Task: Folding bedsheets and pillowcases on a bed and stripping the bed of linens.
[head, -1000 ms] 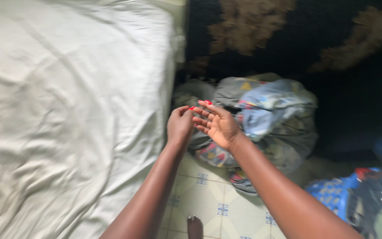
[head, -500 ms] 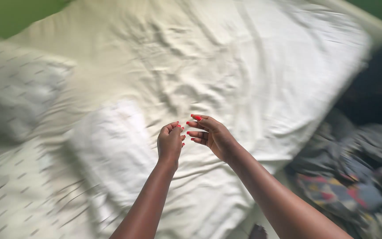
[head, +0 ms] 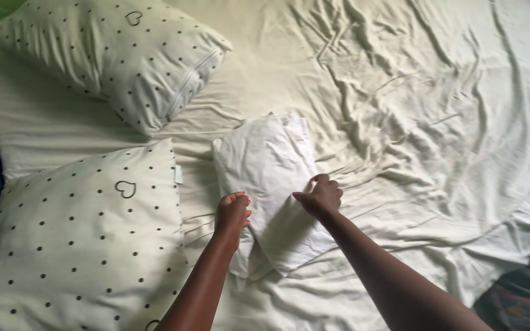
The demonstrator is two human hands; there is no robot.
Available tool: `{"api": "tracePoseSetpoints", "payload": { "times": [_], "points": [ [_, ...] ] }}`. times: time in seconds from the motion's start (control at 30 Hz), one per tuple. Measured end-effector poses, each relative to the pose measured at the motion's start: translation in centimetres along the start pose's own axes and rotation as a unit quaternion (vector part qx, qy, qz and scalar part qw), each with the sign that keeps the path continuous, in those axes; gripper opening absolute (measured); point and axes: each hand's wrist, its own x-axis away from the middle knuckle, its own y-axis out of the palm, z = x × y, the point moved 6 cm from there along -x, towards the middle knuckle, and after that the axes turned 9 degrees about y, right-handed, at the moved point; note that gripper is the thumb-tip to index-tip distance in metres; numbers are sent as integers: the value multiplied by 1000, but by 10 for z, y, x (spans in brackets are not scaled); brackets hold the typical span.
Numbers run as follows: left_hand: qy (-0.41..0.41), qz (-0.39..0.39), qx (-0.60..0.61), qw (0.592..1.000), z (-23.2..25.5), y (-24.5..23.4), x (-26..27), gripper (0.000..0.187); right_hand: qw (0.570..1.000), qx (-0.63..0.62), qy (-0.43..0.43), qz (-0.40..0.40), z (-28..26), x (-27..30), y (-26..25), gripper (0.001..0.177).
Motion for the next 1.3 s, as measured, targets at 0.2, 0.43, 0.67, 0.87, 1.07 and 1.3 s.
{"api": "tracePoseSetpoints", "payload": {
  "times": [0.2, 0.43, 0.67, 0.87, 1.07, 1.3],
  "points": [
    [-16, 1, -5, 1000, -12, -11, -27, 40, 993, -96, -4, -73, 4, -14, 15, 102],
    [-71, 82, -72, 991, -36, -24, -50, 77, 963, -55, 10, -265, -1, 18, 45, 69],
    [-69, -24, -38, 997, -2, -41, -33, 91, 901, -287, -45, -323, -10, 37, 46, 49],
    [-72, -118, 59, 989, -18, -36, -62, 85, 915, -153, -119, -354, -12, 6, 38, 60],
    [-86, 13, -112, 990, -25, -14, -79, 79, 921, -337, -102, -169, -32, -65, 4, 105],
    [-11, 60, -285, 957, 21, -25, -55, 104, 937, -115, -32, -328, -77, -59, 11, 122]
  ]
}}
